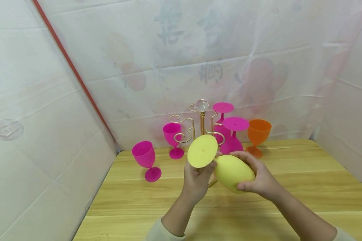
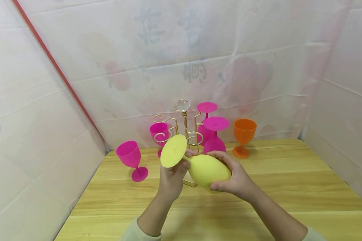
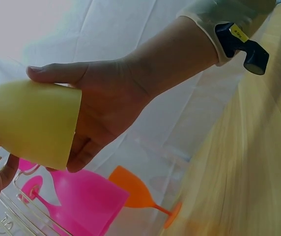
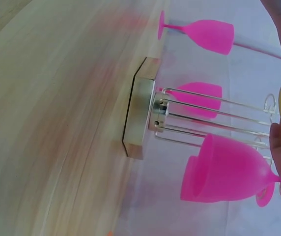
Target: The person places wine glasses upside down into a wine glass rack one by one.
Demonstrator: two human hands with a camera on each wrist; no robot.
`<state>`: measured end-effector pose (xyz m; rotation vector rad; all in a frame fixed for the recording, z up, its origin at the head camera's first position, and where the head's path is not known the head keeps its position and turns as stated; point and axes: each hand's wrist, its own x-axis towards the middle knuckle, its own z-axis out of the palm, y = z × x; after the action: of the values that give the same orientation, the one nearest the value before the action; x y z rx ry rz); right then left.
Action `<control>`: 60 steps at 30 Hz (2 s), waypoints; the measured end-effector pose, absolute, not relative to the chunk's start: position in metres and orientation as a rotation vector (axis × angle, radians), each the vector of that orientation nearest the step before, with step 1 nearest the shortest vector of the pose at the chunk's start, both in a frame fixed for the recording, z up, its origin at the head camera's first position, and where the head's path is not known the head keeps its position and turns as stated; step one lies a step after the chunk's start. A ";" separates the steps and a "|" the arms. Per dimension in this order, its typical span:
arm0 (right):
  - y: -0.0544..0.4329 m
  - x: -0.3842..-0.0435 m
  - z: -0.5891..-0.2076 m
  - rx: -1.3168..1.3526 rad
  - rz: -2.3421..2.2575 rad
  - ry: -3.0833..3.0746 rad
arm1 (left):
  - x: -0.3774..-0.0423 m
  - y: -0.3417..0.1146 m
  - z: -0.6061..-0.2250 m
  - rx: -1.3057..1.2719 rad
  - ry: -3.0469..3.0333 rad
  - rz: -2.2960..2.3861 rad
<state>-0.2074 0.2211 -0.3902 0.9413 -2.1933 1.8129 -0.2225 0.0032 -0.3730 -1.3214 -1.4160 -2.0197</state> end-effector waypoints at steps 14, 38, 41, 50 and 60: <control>0.204 -0.205 -0.393 0.952 1.716 -2.286 | -0.227 0.003 -0.375 -1.365 -1.481 -1.817; 0.170 -0.209 -0.395 0.817 1.649 -2.308 | -0.211 -0.011 -0.370 -0.877 -1.826 -1.696; 0.165 -0.210 -0.395 0.791 1.656 -2.303 | -0.211 -0.013 -0.370 -0.819 -1.860 -1.705; 0.154 -0.213 -0.394 0.708 1.720 -2.308 | -0.213 -0.020 -0.368 -0.680 -1.953 -1.747; 0.149 -0.218 -0.395 0.601 1.615 -2.342 | -0.213 -0.018 -0.369 -0.612 -2.044 -1.792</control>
<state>-0.2182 0.1485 -0.3946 0.6008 -2.3422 1.6151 -0.2131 -0.0184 -0.3687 -0.6120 -2.0441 -1.7919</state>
